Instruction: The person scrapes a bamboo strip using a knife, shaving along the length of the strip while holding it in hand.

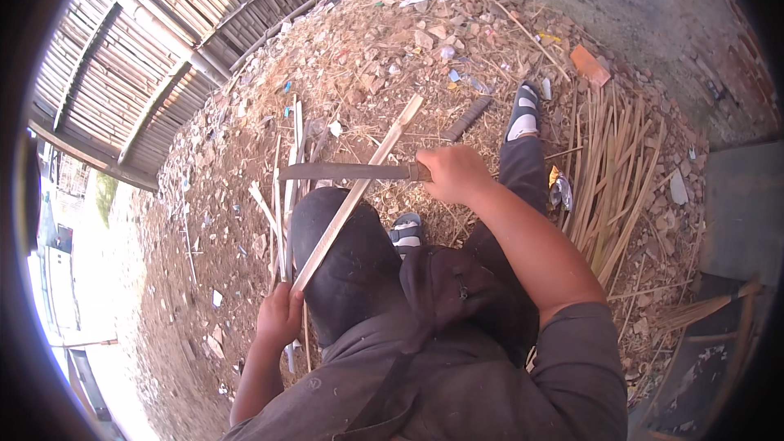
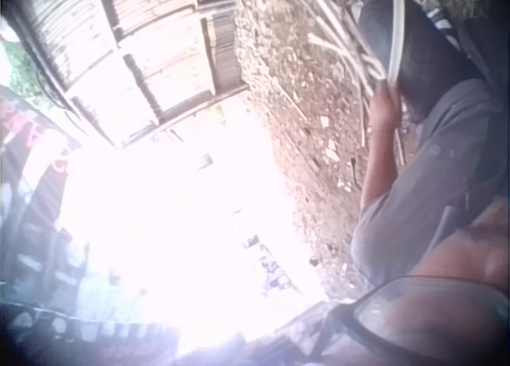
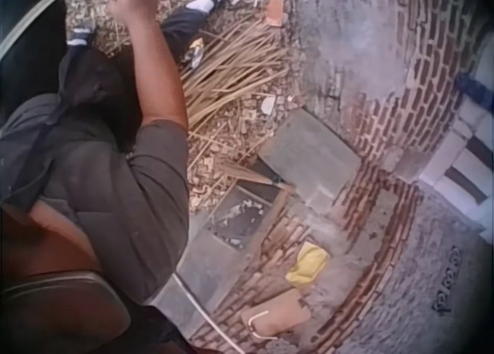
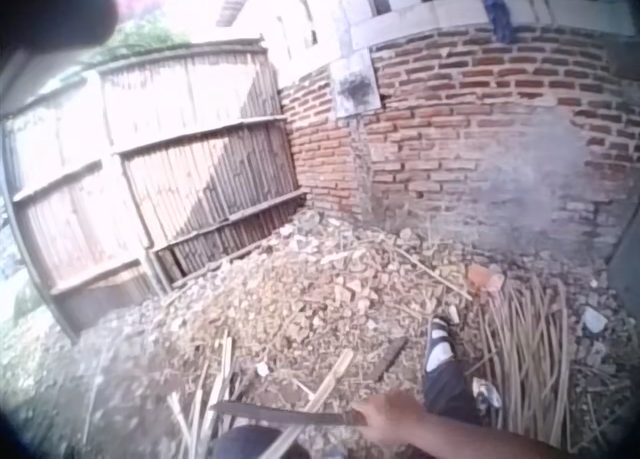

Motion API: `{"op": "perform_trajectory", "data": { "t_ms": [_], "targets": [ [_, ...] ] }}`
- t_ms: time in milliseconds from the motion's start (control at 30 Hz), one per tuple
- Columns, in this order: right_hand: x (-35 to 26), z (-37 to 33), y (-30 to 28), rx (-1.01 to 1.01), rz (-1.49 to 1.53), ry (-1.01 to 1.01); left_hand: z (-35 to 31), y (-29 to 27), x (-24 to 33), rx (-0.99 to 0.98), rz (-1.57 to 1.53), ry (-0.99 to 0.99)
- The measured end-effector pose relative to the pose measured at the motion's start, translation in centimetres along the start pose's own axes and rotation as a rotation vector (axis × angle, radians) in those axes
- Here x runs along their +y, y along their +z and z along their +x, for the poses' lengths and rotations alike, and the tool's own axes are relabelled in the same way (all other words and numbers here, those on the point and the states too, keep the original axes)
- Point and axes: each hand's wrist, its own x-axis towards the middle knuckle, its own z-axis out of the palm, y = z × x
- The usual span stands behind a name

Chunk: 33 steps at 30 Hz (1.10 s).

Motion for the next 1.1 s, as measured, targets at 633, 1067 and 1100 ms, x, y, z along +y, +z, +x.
{"op": "perform_trajectory", "data": {
  "t_ms": [633, 1067, 1100],
  "targets": [
    [-2.8, 0.5, -0.6, -0.241, -0.098, 0.045, 0.5, -0.2, -0.2, -0.073, 0.078, -0.054],
    [-1.5, 0.8, 0.4, -0.116, -0.012, 0.073, 1.0, 0.3, -0.9, -0.086, -0.004, -0.020],
    [-0.3, 0.8, 0.4, -0.117, 0.019, 0.114, 0.9, 0.5, -0.8, -0.090, -0.007, -0.019]
  ]
}}
